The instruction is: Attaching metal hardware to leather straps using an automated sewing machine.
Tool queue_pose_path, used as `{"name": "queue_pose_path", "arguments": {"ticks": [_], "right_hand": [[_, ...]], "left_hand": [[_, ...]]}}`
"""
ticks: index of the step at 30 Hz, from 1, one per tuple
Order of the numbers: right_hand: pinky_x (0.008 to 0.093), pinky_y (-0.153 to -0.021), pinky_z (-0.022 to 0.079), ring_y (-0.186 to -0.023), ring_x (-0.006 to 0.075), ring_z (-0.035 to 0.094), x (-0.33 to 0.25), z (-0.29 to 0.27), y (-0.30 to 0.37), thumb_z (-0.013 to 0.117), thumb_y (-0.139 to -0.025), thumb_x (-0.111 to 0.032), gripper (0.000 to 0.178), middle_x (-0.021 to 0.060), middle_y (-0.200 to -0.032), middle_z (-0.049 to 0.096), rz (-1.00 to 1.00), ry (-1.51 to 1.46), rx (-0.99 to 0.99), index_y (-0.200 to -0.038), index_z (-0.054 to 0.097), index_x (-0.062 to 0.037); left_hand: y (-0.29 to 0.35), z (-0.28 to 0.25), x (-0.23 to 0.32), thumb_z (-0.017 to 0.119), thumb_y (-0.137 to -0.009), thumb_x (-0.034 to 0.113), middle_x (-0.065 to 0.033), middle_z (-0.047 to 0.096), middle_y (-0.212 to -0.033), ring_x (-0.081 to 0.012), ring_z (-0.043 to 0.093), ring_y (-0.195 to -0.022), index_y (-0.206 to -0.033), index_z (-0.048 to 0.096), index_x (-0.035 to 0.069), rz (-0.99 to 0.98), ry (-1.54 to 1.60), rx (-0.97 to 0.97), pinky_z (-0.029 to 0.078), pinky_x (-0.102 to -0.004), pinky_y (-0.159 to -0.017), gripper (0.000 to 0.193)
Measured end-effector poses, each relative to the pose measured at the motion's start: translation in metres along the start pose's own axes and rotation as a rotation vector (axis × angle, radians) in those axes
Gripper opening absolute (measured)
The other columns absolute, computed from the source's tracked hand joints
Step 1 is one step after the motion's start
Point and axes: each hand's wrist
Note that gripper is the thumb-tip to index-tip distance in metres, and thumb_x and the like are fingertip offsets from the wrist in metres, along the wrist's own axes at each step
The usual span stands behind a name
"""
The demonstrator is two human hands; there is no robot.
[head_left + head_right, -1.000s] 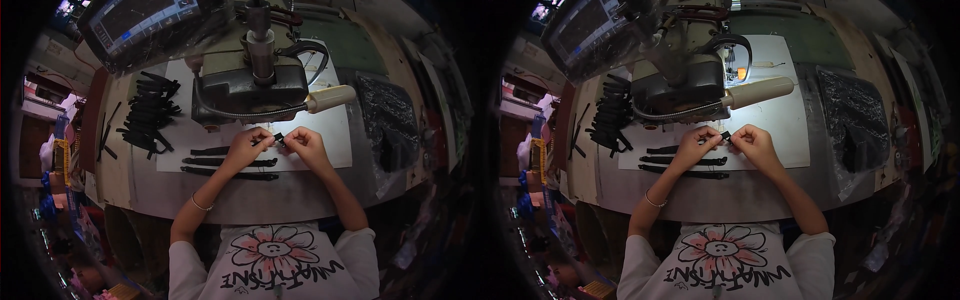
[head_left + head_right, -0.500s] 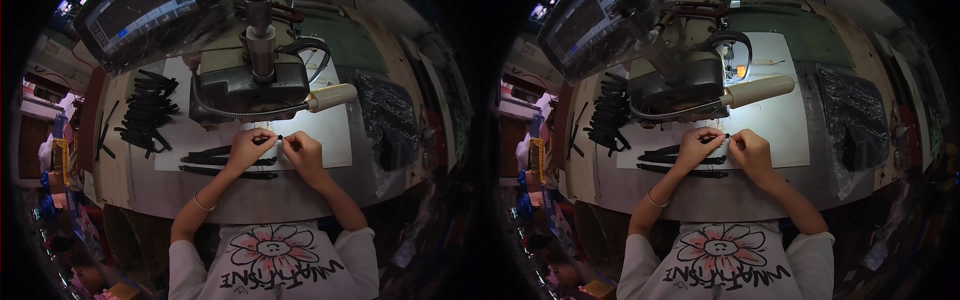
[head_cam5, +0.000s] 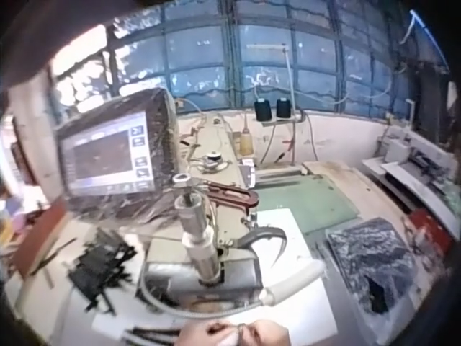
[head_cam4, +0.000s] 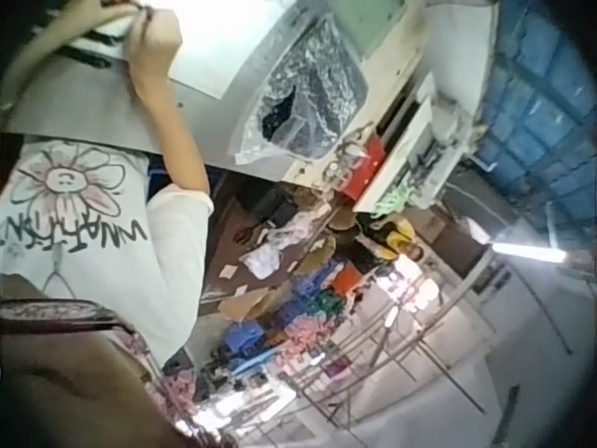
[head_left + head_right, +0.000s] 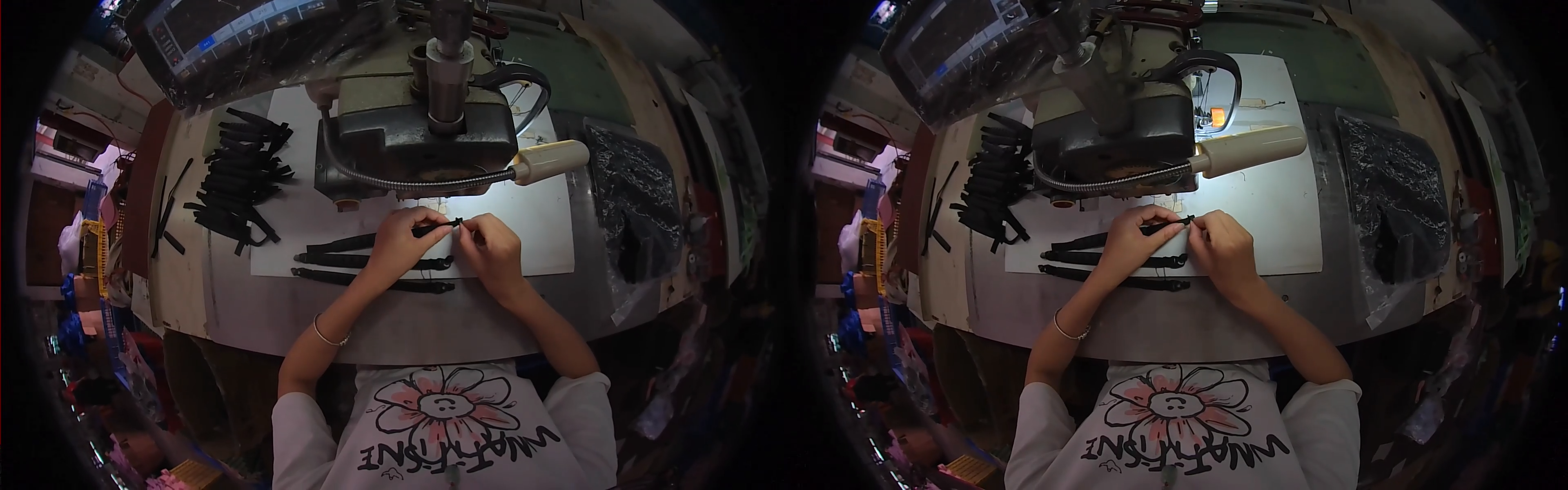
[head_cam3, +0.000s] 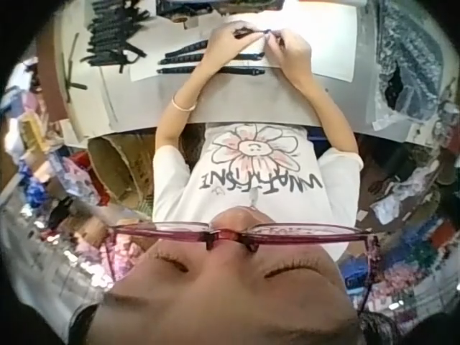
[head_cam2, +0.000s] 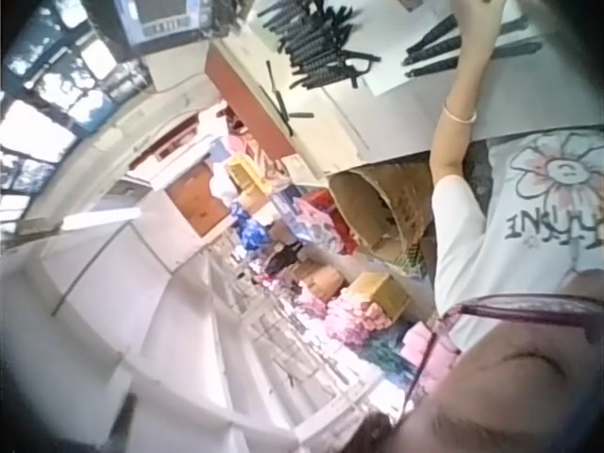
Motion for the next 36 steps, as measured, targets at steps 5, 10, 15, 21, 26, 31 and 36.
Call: {"name": "queue_pose_path", "arguments": {"ticks": [5,10,15,21,26,31,36], "right_hand": [[0.0322,-0.054,0.045,-0.061,0.0251,0.057,0.001,0.004,0.001,0.064,-0.074,-0.001,0.009,0.0114,-0.070,0.056,-0.017,-0.042,-0.031,-0.078,0.055,0.0001],[0.0284,-0.057,0.045,-0.062,0.0185,0.056,0.009,-0.006,-0.002,0.061,-0.080,-0.003,0.007,0.0093,-0.073,0.056,0.151,-0.268,-0.181,-0.082,0.055,0.0008],[0.0231,-0.061,0.042,-0.067,0.0102,0.050,0.020,-0.005,-0.001,0.056,-0.085,-0.005,0.007,0.0061,-0.078,0.054,0.176,-0.569,-0.384,-0.088,0.054,0.0010],[0.0208,-0.057,0.040,-0.063,0.0066,0.047,0.009,-0.010,-0.001,0.058,-0.085,-0.007,0.008,0.0022,-0.074,0.054,0.294,-0.503,-0.404,-0.087,0.056,0.0000],[0.0206,-0.057,0.039,-0.063,0.0061,0.046,0.014,-0.006,-0.004,0.062,-0.082,-0.007,0.009,0.0012,-0.073,0.055,0.321,-0.518,-0.423,-0.086,0.057,-0.0009],[0.0258,-0.060,0.040,-0.065,0.0145,0.049,0.010,-0.010,-0.007,0.060,-0.081,-0.005,0.009,0.0059,-0.075,0.052,0.187,-0.426,-0.343,-0.086,0.055,-0.0002],[0.0307,-0.065,0.040,-0.072,0.0228,0.048,0.014,-0.004,-0.002,0.057,-0.080,-0.004,0.006,0.0086,-0.076,0.052,-0.004,-0.323,-0.302,-0.085,0.057,-0.0014]], "left_hand": [[0.002,-0.001,-0.004,0.069,-0.077,0.013,-0.0040,0.066,-0.081,-0.0094,0.060,-0.076,-0.086,0.065,0.001,-0.047,0.037,-0.032,0.047,-0.0222,-0.071,0.016],[-0.001,-0.012,0.004,0.067,-0.078,0.010,-0.0040,0.064,-0.086,-0.0093,0.059,-0.078,-0.102,0.062,0.003,-0.045,0.123,-0.144,0.047,-0.0231,-0.074,0.026],[-0.002,-0.023,0.003,0.066,-0.077,0.010,-0.0070,0.064,-0.086,-0.0126,0.060,-0.084,-0.109,0.061,0.008,-0.071,0.150,-0.348,0.046,-0.0255,-0.076,0.032],[0.003,-0.024,-0.005,0.071,-0.072,0.018,-0.0049,0.061,-0.077,-0.0181,0.056,-0.070,-0.082,0.064,0.006,0.109,-0.016,-0.207,0.043,-0.0283,-0.065,0.017],[-0.001,-0.023,-0.009,0.073,-0.070,0.021,-0.0047,0.061,-0.077,-0.0179,0.057,-0.071,-0.082,0.063,0.007,0.061,-0.033,-0.160,0.044,-0.0291,-0.065,0.021],[0.001,-0.023,-0.001,0.073,-0.070,0.018,-0.0053,0.062,-0.073,-0.0132,0.057,-0.065,-0.080,0.066,0.003,0.044,0.000,-0.141,0.043,-0.0253,-0.061,0.020],[0.003,-0.016,-0.001,0.073,-0.070,0.007,-0.0005,0.061,-0.078,-0.0070,0.056,-0.077,-0.088,0.064,0.004,-0.083,0.126,-0.184,0.046,-0.0214,-0.072,0.021]]}}
Point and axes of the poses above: each hand's wrist, its own y-axis away from the middle knuckle, its own z-axis out of the palm, x = y × z
